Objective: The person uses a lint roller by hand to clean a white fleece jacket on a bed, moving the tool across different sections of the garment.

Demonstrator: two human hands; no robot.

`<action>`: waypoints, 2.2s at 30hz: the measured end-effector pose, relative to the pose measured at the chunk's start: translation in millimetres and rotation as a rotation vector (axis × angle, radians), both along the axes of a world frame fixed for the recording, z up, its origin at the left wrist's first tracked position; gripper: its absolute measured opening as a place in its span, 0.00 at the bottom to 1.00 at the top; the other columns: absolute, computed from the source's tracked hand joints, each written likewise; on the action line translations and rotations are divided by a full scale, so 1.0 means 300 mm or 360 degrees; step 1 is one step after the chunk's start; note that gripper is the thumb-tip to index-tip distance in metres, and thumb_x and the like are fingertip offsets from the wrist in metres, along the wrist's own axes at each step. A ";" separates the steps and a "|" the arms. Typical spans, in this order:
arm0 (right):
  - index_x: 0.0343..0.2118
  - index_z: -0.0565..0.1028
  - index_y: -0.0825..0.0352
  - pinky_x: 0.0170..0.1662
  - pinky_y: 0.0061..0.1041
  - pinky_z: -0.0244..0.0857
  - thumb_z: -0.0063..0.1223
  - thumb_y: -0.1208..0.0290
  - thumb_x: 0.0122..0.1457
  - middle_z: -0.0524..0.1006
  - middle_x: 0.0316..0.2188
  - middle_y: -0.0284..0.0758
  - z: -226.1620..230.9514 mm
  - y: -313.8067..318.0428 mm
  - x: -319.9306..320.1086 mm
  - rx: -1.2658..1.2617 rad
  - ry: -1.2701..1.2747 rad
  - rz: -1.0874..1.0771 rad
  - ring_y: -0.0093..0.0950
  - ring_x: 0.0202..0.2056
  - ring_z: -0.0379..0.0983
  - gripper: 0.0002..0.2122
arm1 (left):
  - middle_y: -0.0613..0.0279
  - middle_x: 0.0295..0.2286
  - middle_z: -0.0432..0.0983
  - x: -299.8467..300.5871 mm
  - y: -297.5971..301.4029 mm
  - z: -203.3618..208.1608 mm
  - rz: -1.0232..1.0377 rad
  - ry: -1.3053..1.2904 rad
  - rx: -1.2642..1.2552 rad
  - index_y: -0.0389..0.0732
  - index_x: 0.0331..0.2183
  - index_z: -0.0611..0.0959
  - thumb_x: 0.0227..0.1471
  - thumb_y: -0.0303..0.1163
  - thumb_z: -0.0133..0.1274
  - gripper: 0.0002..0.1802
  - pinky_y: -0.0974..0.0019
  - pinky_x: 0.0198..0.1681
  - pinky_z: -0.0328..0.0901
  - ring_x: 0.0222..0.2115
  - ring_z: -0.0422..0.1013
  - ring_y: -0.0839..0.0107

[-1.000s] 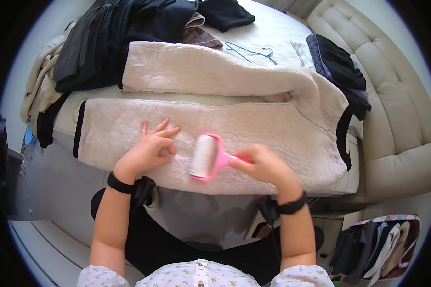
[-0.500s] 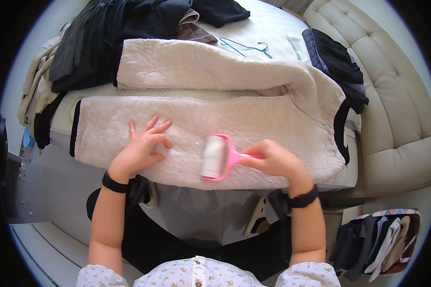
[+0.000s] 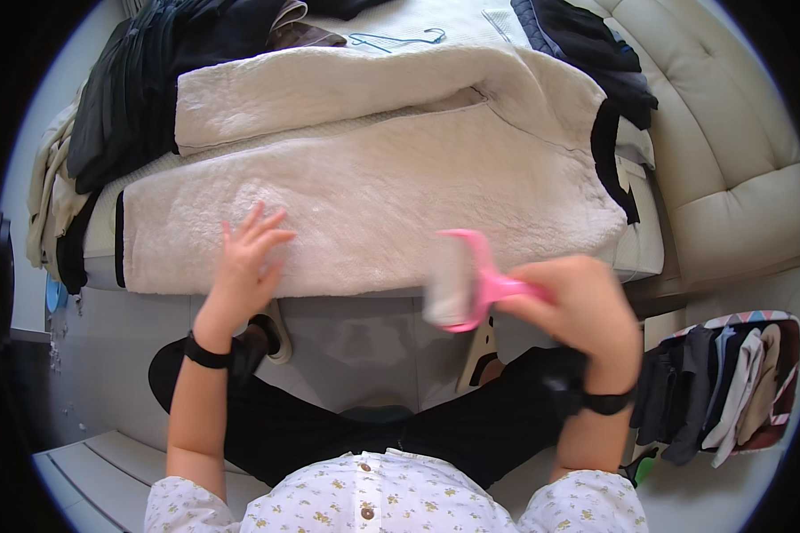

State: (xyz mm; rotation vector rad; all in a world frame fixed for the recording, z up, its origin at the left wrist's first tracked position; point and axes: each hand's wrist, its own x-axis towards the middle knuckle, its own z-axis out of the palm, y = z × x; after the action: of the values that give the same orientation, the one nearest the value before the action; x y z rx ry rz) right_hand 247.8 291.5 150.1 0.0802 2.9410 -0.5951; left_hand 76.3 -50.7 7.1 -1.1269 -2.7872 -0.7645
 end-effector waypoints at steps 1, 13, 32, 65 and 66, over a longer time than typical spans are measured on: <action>0.30 0.81 0.59 0.28 0.33 0.67 0.64 0.56 0.50 0.77 0.20 0.36 -0.067 -0.062 -0.032 0.0023 0.0155 0.0307 0.36 0.23 0.76 0.12 | 0.61 0.61 0.63 0.037 0.021 -0.012 -0.0031 -0.0132 0.0011 0.48 0.48 0.78 0.47 0.20 0.50 0.24 0.22 0.61 0.33 0.67 0.45 0.51; 0.32 0.82 0.58 0.27 0.33 0.67 0.64 0.55 0.49 0.77 0.22 0.34 -0.256 0.098 0.125 0.0319 0.0480 -0.0044 0.37 0.25 0.75 0.13 | 0.60 0.64 0.56 0.024 0.049 -0.034 -0.0044 -0.0336 -0.0240 0.54 0.57 0.73 0.51 0.24 0.53 0.31 0.18 0.58 0.27 0.68 0.39 0.52; 0.31 0.81 0.58 0.26 0.32 0.66 0.63 0.56 0.50 0.77 0.22 0.32 -0.350 -0.108 0.072 0.0095 0.0583 -0.0023 0.35 0.24 0.75 0.12 | 0.60 0.64 0.56 0.020 0.060 -0.042 0.0004 -0.0382 -0.0232 0.54 0.57 0.74 0.52 0.25 0.51 0.30 0.18 0.58 0.27 0.68 0.40 0.53; 0.24 0.77 0.57 0.24 0.32 0.66 0.63 0.55 0.50 0.74 0.19 0.29 -0.382 -0.237 0.112 0.0202 0.0533 0.0020 0.33 0.21 0.74 0.11 | 0.60 0.64 0.56 0.017 0.069 -0.038 0.0001 -0.0402 -0.0264 0.54 0.58 0.74 0.52 0.25 0.51 0.30 0.19 0.58 0.26 0.68 0.40 0.53; 0.27 0.79 0.57 0.25 0.32 0.67 0.63 0.55 0.49 0.76 0.21 0.29 -0.391 -0.256 0.092 0.0213 0.0503 0.0059 0.34 0.22 0.75 0.11 | 0.61 0.64 0.56 0.013 0.075 -0.039 -0.0009 -0.0400 -0.0259 0.54 0.58 0.74 0.52 0.25 0.51 0.30 0.19 0.58 0.26 0.68 0.40 0.53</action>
State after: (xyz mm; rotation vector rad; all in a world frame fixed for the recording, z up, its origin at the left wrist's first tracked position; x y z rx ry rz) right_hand 275.4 214.8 32.8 -0.0608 3.2773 -0.4405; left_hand 80.3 -28.2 -4.5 -1.1354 -3.1060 -0.7386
